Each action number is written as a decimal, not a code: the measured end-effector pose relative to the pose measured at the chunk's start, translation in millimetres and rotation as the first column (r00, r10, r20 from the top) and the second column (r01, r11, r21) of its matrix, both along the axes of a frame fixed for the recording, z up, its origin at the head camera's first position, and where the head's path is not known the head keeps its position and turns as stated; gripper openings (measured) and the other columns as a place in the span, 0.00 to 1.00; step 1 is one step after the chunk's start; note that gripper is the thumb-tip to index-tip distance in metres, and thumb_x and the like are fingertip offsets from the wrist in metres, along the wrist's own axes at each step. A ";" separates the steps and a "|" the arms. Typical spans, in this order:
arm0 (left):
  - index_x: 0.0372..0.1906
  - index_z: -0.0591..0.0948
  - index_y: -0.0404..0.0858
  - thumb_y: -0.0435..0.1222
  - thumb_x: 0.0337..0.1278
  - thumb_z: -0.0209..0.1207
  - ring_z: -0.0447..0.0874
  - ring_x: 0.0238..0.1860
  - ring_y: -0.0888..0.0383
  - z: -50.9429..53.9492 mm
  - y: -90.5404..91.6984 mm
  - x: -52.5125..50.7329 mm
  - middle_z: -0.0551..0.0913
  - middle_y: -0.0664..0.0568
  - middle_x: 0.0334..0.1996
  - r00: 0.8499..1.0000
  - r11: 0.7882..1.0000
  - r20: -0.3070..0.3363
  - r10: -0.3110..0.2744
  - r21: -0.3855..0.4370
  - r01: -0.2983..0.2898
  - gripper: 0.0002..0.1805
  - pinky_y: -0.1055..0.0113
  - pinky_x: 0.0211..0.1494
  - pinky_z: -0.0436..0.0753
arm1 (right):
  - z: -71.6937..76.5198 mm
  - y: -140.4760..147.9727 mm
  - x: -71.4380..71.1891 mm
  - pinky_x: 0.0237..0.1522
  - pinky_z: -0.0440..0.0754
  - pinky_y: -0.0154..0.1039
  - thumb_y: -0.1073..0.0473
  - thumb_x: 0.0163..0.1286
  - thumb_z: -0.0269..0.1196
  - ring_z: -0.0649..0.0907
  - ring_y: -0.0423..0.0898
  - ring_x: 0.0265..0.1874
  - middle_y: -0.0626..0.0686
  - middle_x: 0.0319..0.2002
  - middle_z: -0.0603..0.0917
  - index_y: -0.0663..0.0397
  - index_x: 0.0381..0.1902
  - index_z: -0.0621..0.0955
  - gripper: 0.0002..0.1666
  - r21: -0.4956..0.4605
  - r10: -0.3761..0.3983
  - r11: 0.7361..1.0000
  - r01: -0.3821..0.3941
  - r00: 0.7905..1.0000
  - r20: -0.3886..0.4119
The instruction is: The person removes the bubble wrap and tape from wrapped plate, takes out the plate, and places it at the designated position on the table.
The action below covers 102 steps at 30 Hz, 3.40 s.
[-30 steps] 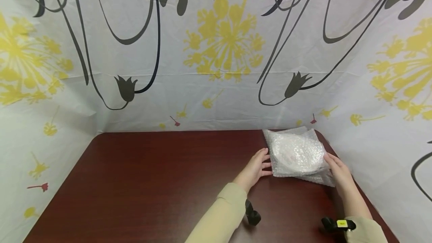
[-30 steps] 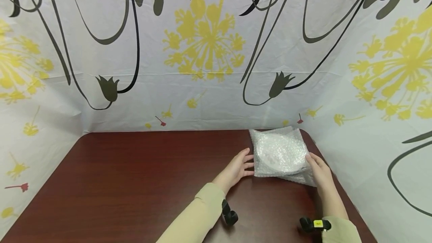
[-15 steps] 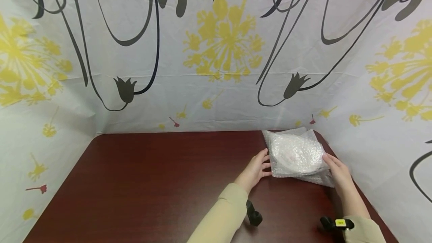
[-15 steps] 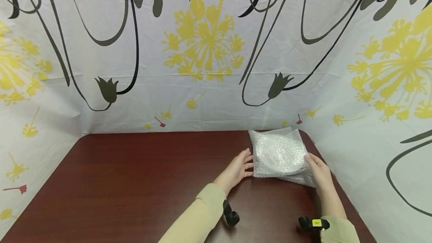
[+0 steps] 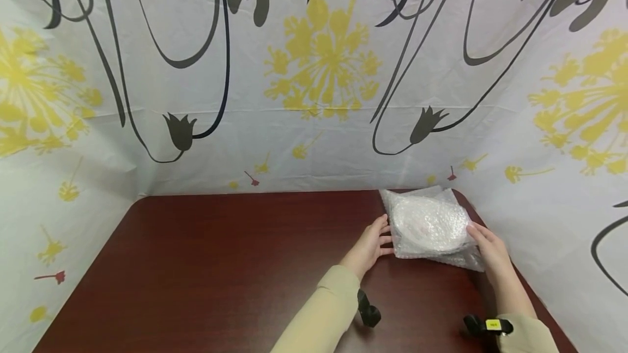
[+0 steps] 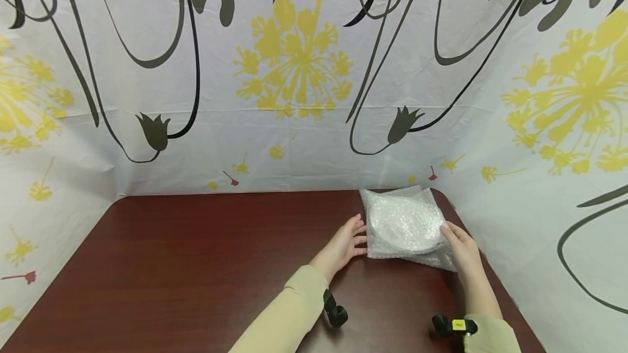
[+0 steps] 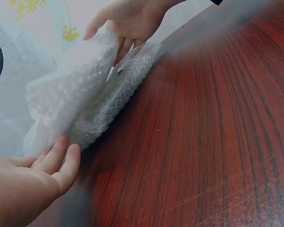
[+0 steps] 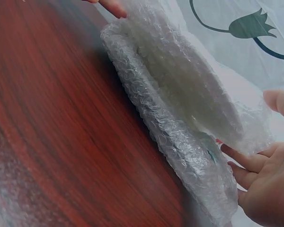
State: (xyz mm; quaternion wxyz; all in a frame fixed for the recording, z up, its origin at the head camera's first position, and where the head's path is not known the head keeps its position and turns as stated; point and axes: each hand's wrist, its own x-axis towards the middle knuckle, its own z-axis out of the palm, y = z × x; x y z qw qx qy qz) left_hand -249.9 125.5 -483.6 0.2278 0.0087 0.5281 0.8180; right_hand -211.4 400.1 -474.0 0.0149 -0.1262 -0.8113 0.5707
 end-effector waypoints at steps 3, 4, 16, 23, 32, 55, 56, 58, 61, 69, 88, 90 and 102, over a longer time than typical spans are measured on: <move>0.69 0.59 0.25 0.54 0.67 0.48 0.71 0.59 0.42 -1.0 -0.3 0.4 0.67 0.37 0.64 1.000 1.000 0.018 0.006 0.009 -0.006 0.41 0.47 0.56 0.74 | -0.3 0.3 1.1 0.68 0.48 0.59 0.37 0.74 0.45 0.47 0.61 0.71 0.68 0.72 0.47 0.67 0.73 0.48 0.47 0.012 0.009 1.000 -0.009 1.000 -0.002; 0.69 0.58 0.25 0.54 0.67 0.47 0.71 0.60 0.42 -1.3 -0.2 0.5 0.66 0.37 0.64 1.000 1.000 0.019 0.005 0.009 -0.005 0.41 0.47 0.57 0.74 | -0.5 0.3 1.5 0.68 0.48 0.59 0.37 0.74 0.45 0.47 0.60 0.71 0.67 0.73 0.47 0.67 0.73 0.48 0.47 0.014 0.011 1.000 -0.011 1.000 -0.004; 0.56 0.75 0.28 0.46 0.69 0.49 0.81 0.44 0.51 -2.0 2.1 0.5 0.79 0.43 0.43 1.000 1.000 -0.009 0.029 -0.012 -0.029 0.25 0.53 0.50 0.79 | -1.5 -1.3 4.1 0.68 0.49 0.58 0.38 0.74 0.46 0.49 0.60 0.71 0.66 0.73 0.49 0.67 0.73 0.49 0.46 0.006 0.003 1.000 -0.003 1.000 -0.008; 0.52 0.76 0.30 0.42 0.68 0.52 0.81 0.35 0.56 -3.7 3.4 1.9 0.78 0.48 0.34 0.998 0.998 -0.026 0.049 -0.027 -0.050 0.19 0.58 0.45 0.81 | -1.4 -4.2 8.3 0.68 0.51 0.57 0.38 0.74 0.47 0.53 0.59 0.70 0.61 0.70 0.56 0.68 0.73 0.51 0.46 0.020 -0.018 1.000 0.018 1.000 -0.016; 0.56 0.74 0.30 0.44 0.63 0.58 0.76 0.36 0.56 -0.3 0.4 3.9 0.77 0.50 0.38 0.996 0.997 -0.076 0.043 -0.059 -0.047 0.24 0.62 0.44 0.79 | 4.9 -9.8 12.8 0.68 0.53 0.55 0.38 0.73 0.49 0.56 0.53 0.69 0.57 0.69 0.60 0.68 0.72 0.53 0.46 0.037 -0.019 0.999 0.021 0.998 -0.061; 0.66 0.65 0.36 0.36 0.52 0.67 0.77 0.49 0.54 9.3 -17.3 7.9 0.75 0.46 0.49 0.992 0.984 -0.120 0.044 -0.168 -0.064 0.37 0.54 0.52 0.77 | 17.5 -36.0 18.7 0.34 0.77 0.23 0.55 0.68 0.62 0.79 0.30 0.33 0.33 0.33 0.81 0.31 0.43 0.79 0.09 -0.254 -0.092 0.967 0.032 0.969 -0.227; 0.66 0.65 0.36 0.36 0.52 0.67 0.77 0.49 0.54 9.2 -18.5 7.9 0.75 0.46 0.50 0.991 0.983 -0.122 0.046 -0.172 -0.067 0.37 0.53 0.53 0.76 | 17.7 -37.4 18.8 0.34 0.77 0.24 0.55 0.68 0.62 0.79 0.30 0.33 0.34 0.33 0.81 0.32 0.43 0.79 0.09 -0.250 -0.095 0.968 0.037 0.970 -0.224; 0.66 0.65 0.36 0.35 0.52 0.68 0.76 0.50 0.53 9.9 -21.0 8.2 0.75 0.46 0.52 0.991 0.981 -0.123 0.054 -0.180 -0.076 0.37 0.53 0.55 0.75 | 17.8 -40.0 18.8 0.34 0.77 0.24 0.55 0.68 0.63 0.79 0.29 0.32 0.34 0.32 0.82 0.32 0.43 0.79 0.09 -0.239 -0.103 0.970 0.048 0.970 -0.219; 0.67 0.64 0.35 0.35 0.52 0.67 0.75 0.51 0.52 11.4 -25.2 8.5 0.74 0.45 0.53 0.989 0.977 -0.136 0.057 -0.198 -0.084 0.38 0.51 0.56 0.74 | 18.8 -44.2 19.5 0.33 0.78 0.24 0.55 0.67 0.64 0.79 0.29 0.32 0.34 0.32 0.82 0.33 0.44 0.79 0.10 -0.224 -0.107 0.973 0.057 0.970 -0.220; 0.69 0.62 0.35 0.35 0.53 0.67 0.76 0.49 0.53 14.2 -36.9 9.8 0.77 0.47 0.48 0.985 0.968 -0.169 0.040 -0.239 -0.080 0.40 0.51 0.57 0.73 | 20.9 -53.7 23.4 0.33 0.78 0.24 0.55 0.67 0.63 0.79 0.28 0.33 0.30 0.33 0.81 0.38 0.51 0.79 0.14 -0.169 -0.093 0.984 0.055 0.969 -0.228; 0.70 0.59 0.35 0.36 0.55 0.65 0.74 0.53 0.51 25.8 -74.4 25.5 0.76 0.45 0.52 0.971 0.956 -0.240 0.001 -0.286 -0.072 0.40 0.50 0.58 0.73 | 27.8 -82.2 36.2 0.36 0.77 0.23 0.52 0.70 0.60 0.76 0.24 0.38 0.25 0.36 0.76 0.71 0.64 0.68 0.33 0.041 -0.028 0.998 0.039 0.972 -0.232; 0.70 0.60 0.35 0.36 0.54 0.66 0.74 0.53 0.51 25.9 -77.7 27.5 0.76 0.45 0.52 0.972 0.955 -0.235 0.010 -0.287 -0.079 0.40 0.50 0.58 0.72 | 27.8 -84.8 37.8 0.36 0.77 0.23 0.52 0.70 0.60 0.76 0.24 0.38 0.26 0.37 0.76 0.70 0.64 0.68 0.34 0.054 -0.018 0.998 0.032 0.972 -0.233; 0.70 0.60 0.35 0.37 0.53 0.66 0.74 0.55 0.49 31.2 -102.6 39.9 0.75 0.42 0.56 0.969 0.941 -0.246 0.013 -0.325 -0.095 0.41 0.48 0.58 0.72 | 31.4 -107.9 46.8 0.38 0.76 0.23 0.56 0.69 0.61 0.77 0.25 0.40 0.26 0.39 0.77 0.71 0.62 0.69 0.31 0.031 0.024 0.999 -0.016 0.960 -0.278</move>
